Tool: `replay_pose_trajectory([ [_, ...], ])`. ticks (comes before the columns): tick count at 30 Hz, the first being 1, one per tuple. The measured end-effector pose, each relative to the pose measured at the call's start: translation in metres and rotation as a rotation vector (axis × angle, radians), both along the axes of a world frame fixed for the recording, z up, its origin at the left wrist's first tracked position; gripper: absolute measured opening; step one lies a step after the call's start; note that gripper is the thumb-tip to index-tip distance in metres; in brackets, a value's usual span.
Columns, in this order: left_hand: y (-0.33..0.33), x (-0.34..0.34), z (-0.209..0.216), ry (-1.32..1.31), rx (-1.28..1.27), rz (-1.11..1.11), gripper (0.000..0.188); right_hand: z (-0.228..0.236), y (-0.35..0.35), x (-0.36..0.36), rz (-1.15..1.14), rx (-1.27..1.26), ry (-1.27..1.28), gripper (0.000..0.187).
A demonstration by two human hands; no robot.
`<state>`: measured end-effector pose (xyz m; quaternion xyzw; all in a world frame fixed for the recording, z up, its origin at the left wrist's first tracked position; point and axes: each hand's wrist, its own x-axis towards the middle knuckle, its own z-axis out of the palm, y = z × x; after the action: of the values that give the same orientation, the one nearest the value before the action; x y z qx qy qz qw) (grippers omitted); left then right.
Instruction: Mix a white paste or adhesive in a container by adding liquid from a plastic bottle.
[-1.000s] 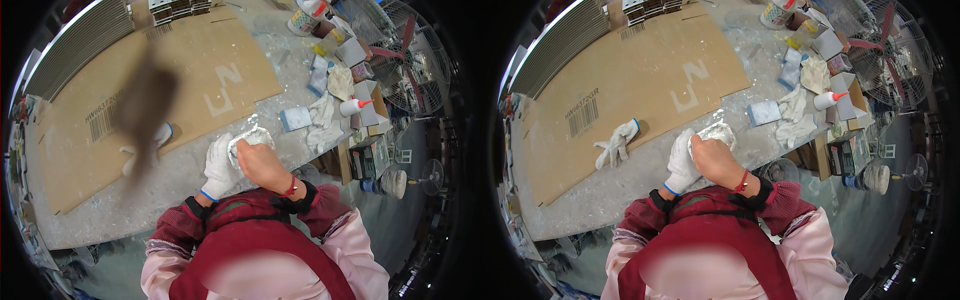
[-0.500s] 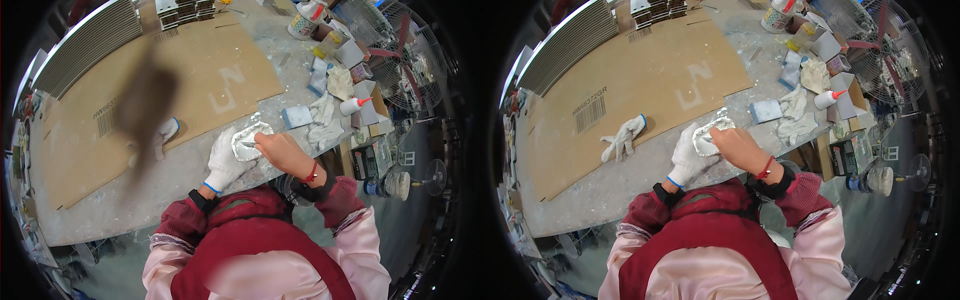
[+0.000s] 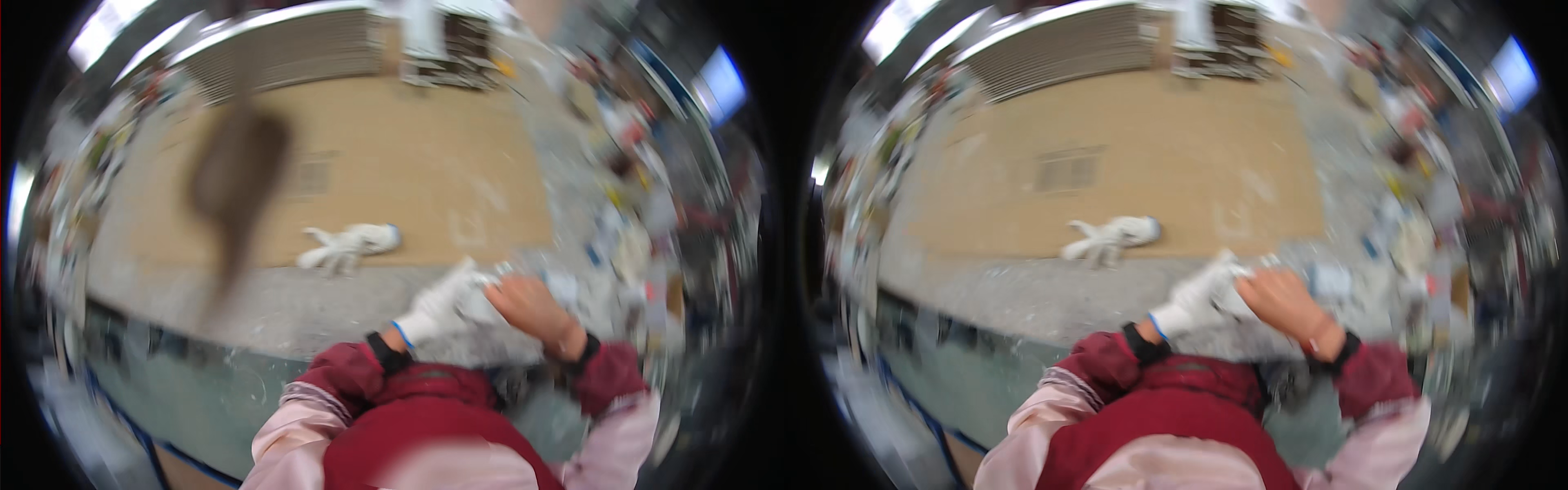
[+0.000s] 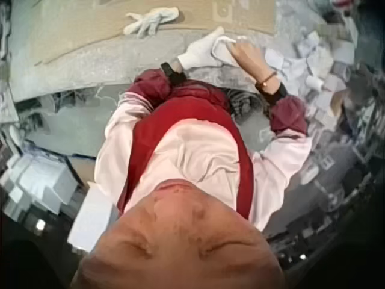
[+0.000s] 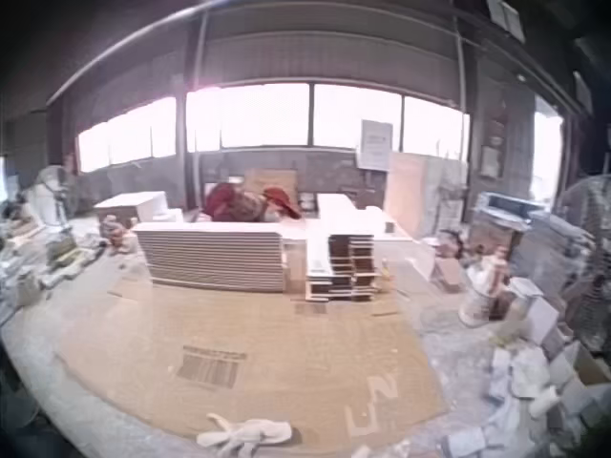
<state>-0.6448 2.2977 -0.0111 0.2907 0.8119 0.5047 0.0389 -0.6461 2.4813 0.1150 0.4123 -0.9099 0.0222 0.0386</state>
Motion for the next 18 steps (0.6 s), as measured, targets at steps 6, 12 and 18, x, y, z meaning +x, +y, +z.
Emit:
replay_pose_trajectory([
  [6, 0.022, 0.019, 0.010, -0.079, 0.115, 0.035, 0.096, 0.002, 0.019, 0.014, 0.066, 0.204, -0.110, 0.004],
  [12, 0.010, 0.013, 0.035, -0.210, 0.007, 0.008, 0.100, 0.013, 0.007, -0.010, 0.167, 0.324, -0.156, 0.002],
  [18, 0.016, 0.004, 0.034, -0.207, 0.003, 0.019, 0.103, 0.018, 0.001, -0.031, 0.233, 0.361, -0.204, 0.002],
])
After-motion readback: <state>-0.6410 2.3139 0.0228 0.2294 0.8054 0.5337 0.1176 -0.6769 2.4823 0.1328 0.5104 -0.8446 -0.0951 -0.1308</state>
